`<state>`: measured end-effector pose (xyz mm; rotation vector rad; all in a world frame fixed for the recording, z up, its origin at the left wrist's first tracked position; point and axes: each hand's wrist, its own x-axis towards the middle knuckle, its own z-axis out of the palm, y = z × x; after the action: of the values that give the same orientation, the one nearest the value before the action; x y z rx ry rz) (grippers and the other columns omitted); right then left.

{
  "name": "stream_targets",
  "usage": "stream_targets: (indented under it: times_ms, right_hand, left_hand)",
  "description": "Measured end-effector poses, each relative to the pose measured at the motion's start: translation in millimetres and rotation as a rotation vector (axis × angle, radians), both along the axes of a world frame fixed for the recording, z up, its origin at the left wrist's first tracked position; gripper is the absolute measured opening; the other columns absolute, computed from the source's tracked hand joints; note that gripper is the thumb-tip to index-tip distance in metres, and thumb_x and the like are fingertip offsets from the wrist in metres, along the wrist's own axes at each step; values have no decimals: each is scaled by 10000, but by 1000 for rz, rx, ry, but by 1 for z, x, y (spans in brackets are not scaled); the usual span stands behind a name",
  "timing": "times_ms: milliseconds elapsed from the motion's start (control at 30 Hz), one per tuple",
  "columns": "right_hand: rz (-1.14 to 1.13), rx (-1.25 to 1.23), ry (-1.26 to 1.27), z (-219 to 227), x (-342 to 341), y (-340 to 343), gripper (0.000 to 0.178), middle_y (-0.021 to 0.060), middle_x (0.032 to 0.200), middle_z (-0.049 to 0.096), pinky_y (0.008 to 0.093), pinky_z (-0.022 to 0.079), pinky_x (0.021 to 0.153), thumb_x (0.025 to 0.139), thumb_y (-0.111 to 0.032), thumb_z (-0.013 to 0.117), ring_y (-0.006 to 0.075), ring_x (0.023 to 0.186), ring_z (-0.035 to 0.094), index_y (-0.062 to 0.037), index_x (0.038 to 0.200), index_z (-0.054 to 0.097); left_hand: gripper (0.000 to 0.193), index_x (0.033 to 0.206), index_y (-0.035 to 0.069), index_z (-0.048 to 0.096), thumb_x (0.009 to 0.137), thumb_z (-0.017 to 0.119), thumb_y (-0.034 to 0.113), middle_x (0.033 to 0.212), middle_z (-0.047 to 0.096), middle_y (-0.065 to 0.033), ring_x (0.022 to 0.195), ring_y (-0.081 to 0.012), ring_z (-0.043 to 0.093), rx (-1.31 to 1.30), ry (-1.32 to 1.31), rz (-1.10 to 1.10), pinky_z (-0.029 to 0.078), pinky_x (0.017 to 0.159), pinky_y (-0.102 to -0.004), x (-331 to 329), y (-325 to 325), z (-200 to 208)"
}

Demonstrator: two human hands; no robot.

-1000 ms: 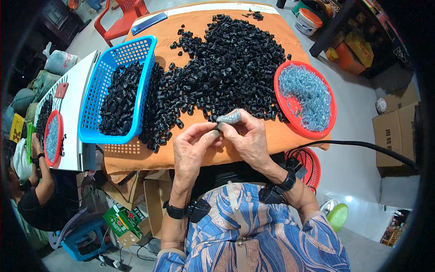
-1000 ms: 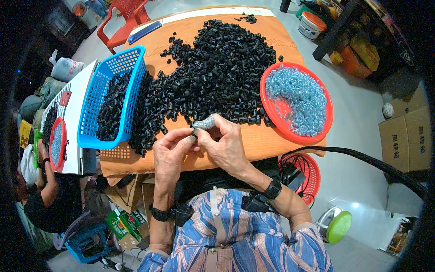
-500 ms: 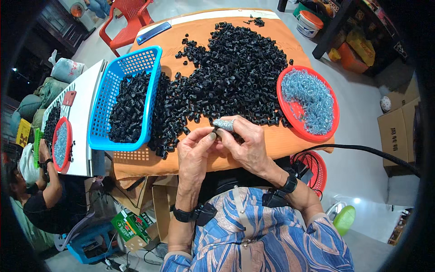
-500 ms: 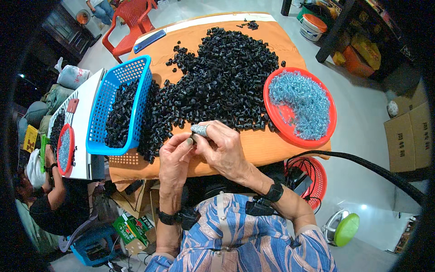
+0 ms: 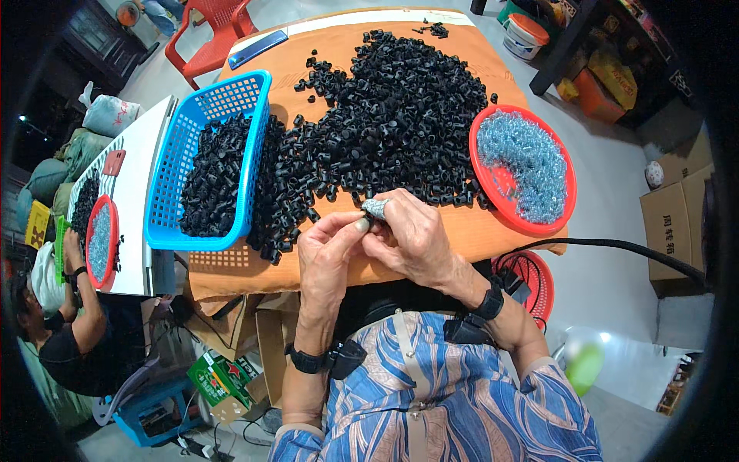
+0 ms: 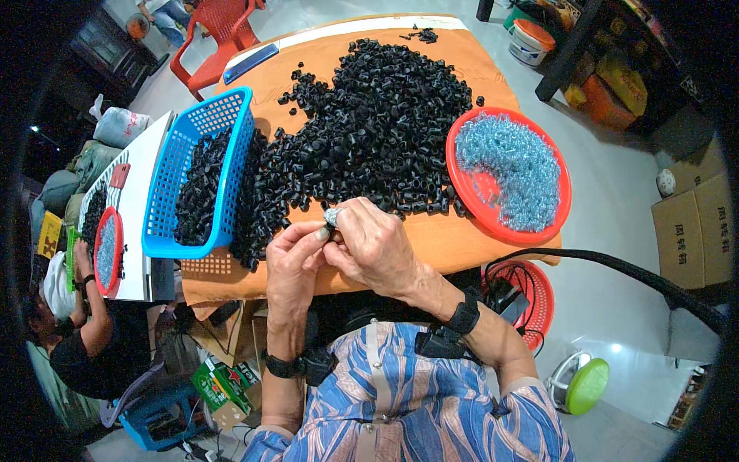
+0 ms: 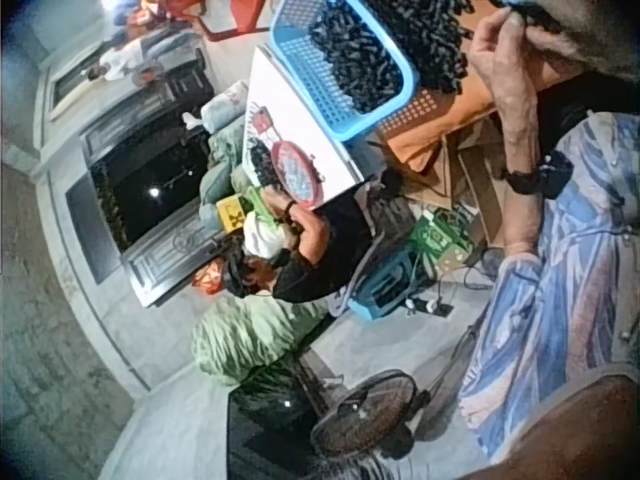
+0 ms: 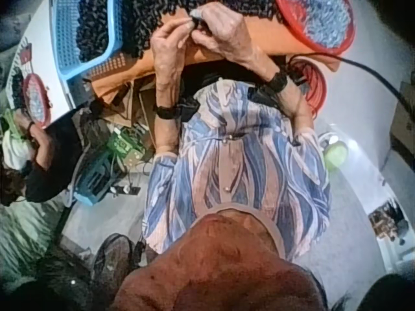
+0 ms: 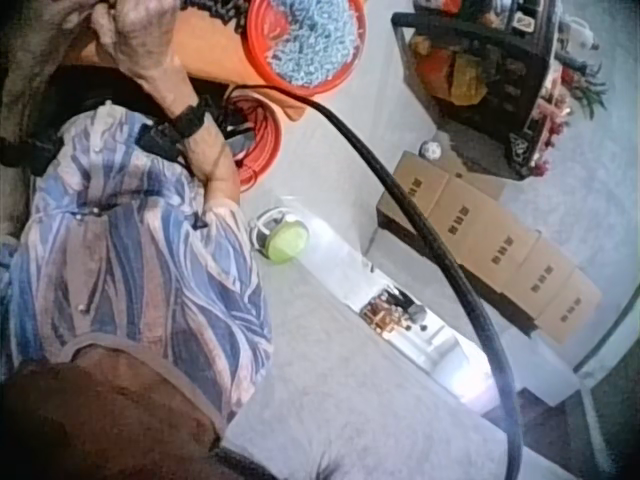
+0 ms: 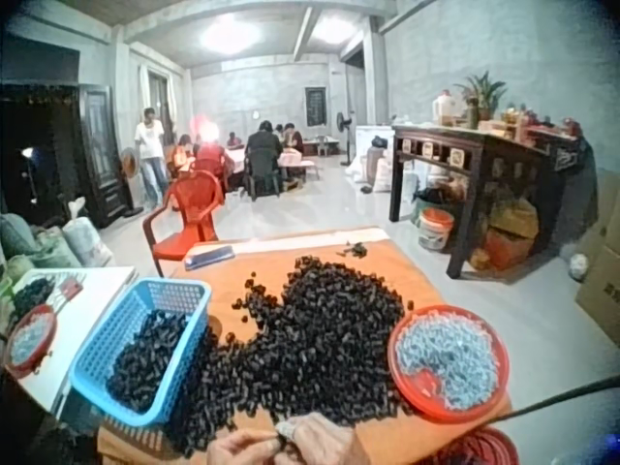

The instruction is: Assembling small black plastic components with blue plastic parts at a table.

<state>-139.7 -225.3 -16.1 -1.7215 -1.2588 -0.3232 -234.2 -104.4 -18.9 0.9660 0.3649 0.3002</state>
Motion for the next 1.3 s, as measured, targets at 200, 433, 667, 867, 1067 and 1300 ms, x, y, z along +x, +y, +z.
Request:
stream_targets:
  times_ms: [200, 433, 667, 867, 1067, 1300]
  right_hand:
    - [-32, 41, -119, -2, 2, 2, 227, 151, 766, 537, 366, 477, 560, 654, -29, 667, 301, 669, 554, 33, 798, 502]
    - [-13, 41, -184, -4, 2, 6, 204, 158, 770, 542, 357, 484, 544, 671, -34, 653, 298, 696, 569, 33, 806, 515]
    - [8, 59, 105, -1, 3, -1, 237, 117, 734, 530, 340, 472, 515, 680, -25, 695, 249, 636, 572, 20, 800, 495]
    - [16, 57, 118, -6, 7, -6, 247, 93, 650, 491, 331, 448, 481, 682, -36, 707, 236, 564, 545, -3, 757, 474]
    - [49, 68, 56, -5, 5, -2, 247, 104, 646, 482, 360, 435, 496, 666, -42, 697, 265, 565, 527, -7, 730, 462]
    - [55, -48, 179, 13, 4, -18, 331, 134, 825, 609, 317, 503, 593, 693, -64, 757, 234, 687, 604, 19, 974, 603]
  left_hand:
    - [137, 970, -43, 652, 865, 626, 41, 885, 682, -95, 765, -115, 652, 56, 23, 52, 540, 710, -228, 4, -4, -1]
    - [128, 964, -35, 657, 876, 623, 52, 839, 675, -69, 720, -96, 640, 71, 20, 77, 528, 678, -209, 5, -2, -2]
    - [192, 1021, -36, 646, 929, 588, 122, 940, 670, -92, 822, -128, 646, -40, 27, 6, 547, 728, -264, 0, 3, -9]
    - [175, 993, -22, 643, 924, 598, 132, 940, 674, -91, 812, -134, 649, -93, 17, -14, 551, 724, -265, 3, 9, -10]
    - [138, 971, -10, 638, 883, 635, 96, 899, 667, -78, 779, -132, 645, -7, 47, -31, 544, 720, -263, -1, 9, -3]
    - [126, 949, 10, 657, 830, 676, 47, 862, 659, -29, 797, -69, 609, 148, 89, -75, 485, 727, -201, -1, 0, 8]
